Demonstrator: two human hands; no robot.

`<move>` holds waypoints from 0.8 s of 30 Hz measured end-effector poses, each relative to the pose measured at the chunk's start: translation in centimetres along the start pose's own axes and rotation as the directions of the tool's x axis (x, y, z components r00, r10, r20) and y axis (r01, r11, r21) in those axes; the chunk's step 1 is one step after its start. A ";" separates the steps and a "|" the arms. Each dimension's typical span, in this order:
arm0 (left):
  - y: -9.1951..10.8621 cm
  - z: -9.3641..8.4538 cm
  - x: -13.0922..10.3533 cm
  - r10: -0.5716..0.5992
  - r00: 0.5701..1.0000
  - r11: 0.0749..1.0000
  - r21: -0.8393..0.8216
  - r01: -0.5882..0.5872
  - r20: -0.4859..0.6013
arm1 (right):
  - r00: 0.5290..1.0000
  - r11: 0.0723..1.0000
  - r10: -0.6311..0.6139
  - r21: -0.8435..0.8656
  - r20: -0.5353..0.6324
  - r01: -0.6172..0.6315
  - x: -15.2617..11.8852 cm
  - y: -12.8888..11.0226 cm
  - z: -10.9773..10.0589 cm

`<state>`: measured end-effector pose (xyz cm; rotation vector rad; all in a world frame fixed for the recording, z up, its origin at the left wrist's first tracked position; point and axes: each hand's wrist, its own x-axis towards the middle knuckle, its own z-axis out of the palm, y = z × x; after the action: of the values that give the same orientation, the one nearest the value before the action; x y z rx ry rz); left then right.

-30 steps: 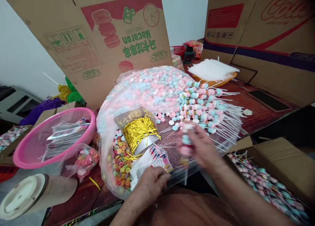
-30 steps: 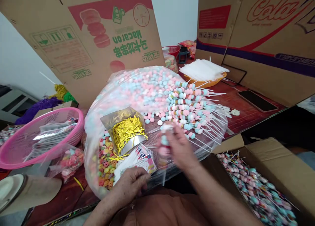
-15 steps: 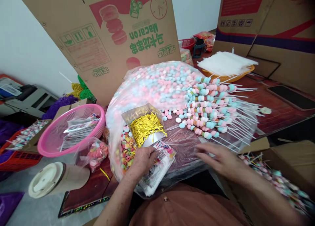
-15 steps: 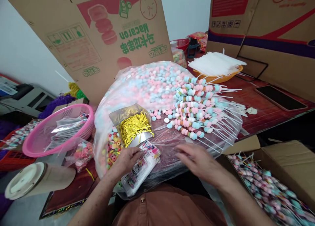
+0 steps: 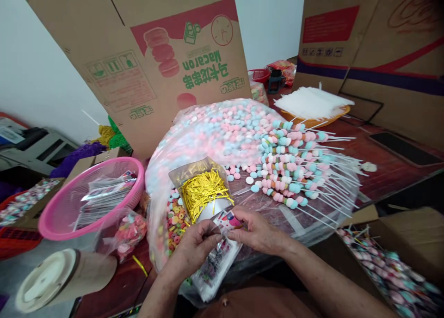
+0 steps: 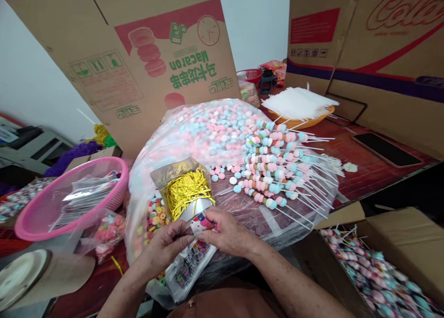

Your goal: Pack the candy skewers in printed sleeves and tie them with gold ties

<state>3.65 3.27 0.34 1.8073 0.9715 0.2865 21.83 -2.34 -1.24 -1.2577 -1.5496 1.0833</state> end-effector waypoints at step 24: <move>-1.0 -0.1 -1.7 0.362 0.880 0.926 0.225 -0.302 -0.308 | 0.930 0.116 -0.055 -0.928 -0.362 -0.354 -6.0 6.4 -13.8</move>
<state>1.99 2.28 -0.04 2.1289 0.9378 0.7791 37.56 -5.95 -4.15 -2.3883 -1.9081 -0.3865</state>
